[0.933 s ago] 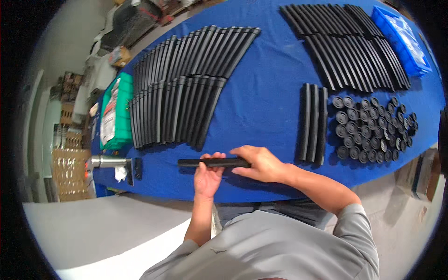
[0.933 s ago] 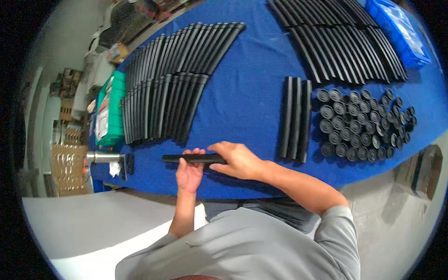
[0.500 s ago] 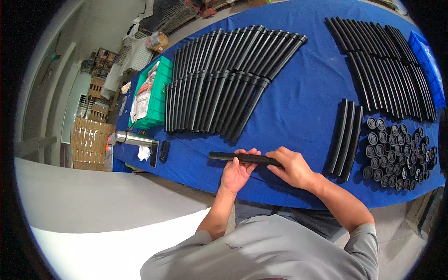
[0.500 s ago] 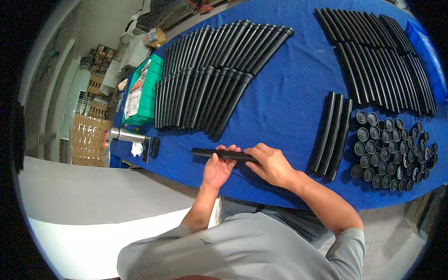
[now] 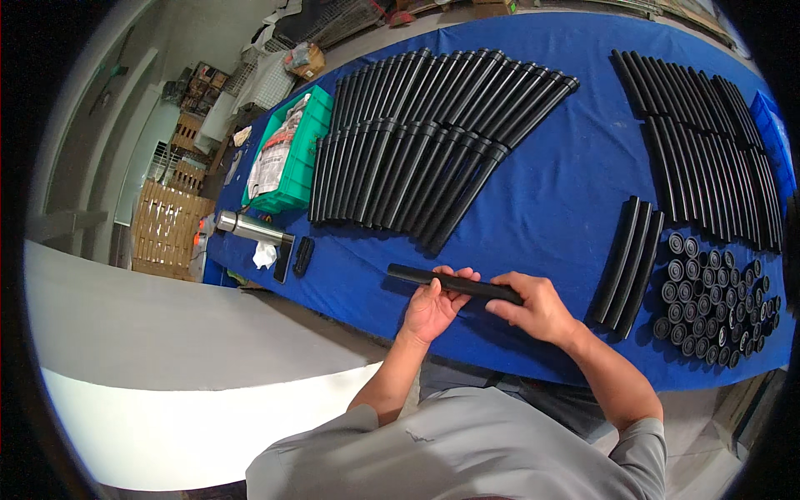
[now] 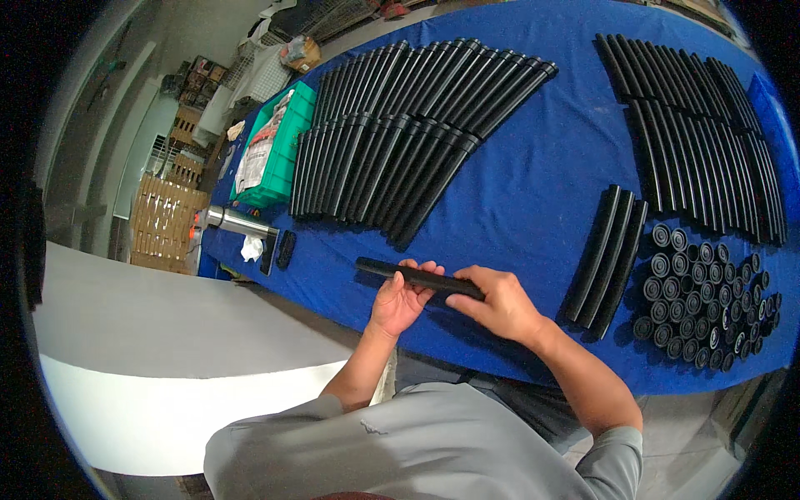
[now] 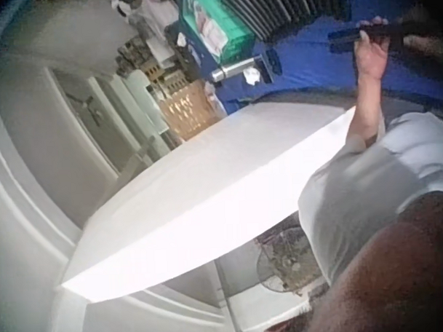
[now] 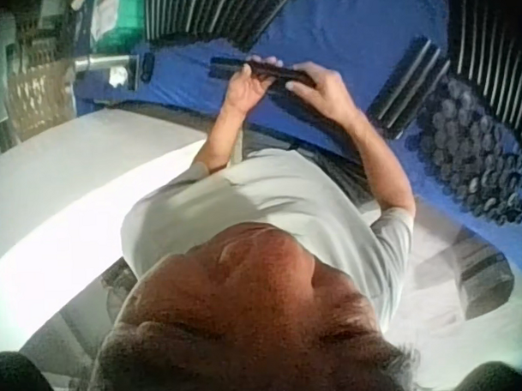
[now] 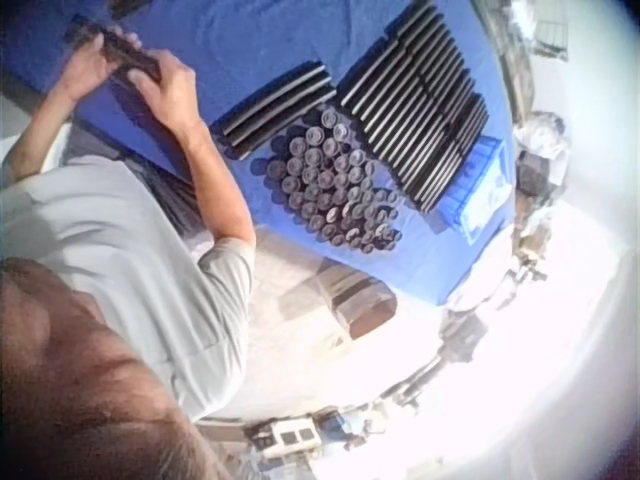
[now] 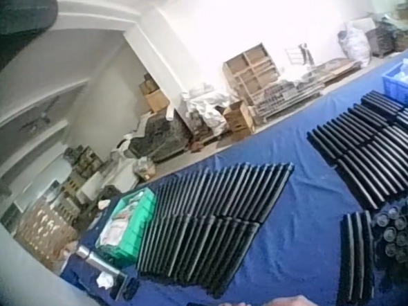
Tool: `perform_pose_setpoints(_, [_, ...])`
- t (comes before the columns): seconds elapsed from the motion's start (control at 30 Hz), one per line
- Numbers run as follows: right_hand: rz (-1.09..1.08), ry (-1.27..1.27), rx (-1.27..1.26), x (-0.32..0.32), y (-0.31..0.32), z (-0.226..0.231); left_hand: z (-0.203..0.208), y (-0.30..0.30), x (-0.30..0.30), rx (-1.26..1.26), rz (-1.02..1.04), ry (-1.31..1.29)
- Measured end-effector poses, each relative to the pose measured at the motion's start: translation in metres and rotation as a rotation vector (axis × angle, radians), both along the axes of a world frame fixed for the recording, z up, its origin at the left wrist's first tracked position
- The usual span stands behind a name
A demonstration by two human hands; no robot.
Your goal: Wiping plastic tubes and inserting plastic end caps.
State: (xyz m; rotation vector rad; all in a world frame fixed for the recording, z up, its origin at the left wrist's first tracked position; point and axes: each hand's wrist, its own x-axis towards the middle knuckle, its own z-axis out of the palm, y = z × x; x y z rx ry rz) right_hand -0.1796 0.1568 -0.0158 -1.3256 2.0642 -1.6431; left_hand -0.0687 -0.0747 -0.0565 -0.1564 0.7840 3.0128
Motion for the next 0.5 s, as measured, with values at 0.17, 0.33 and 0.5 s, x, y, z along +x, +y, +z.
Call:
perform_pose_setpoints(0.17, [-0.064, 0.131, 0.044, 0.004, -0.001, -0.011, 0.005, 0.005, -0.003, -0.068, 0.008, -0.019])
perform_pose_setpoints(0.33, [0.019, -0.207, 0.071, -0.003, 0.003, 0.0, 0.004, 0.005, 0.001, -0.066, 0.022, -0.002])
perform_pose_setpoints(0.5, [-0.038, -0.102, 0.064, 0.003, 0.002, 0.001, 0.007, 0.007, 0.0, -0.071, -0.01, -0.041])
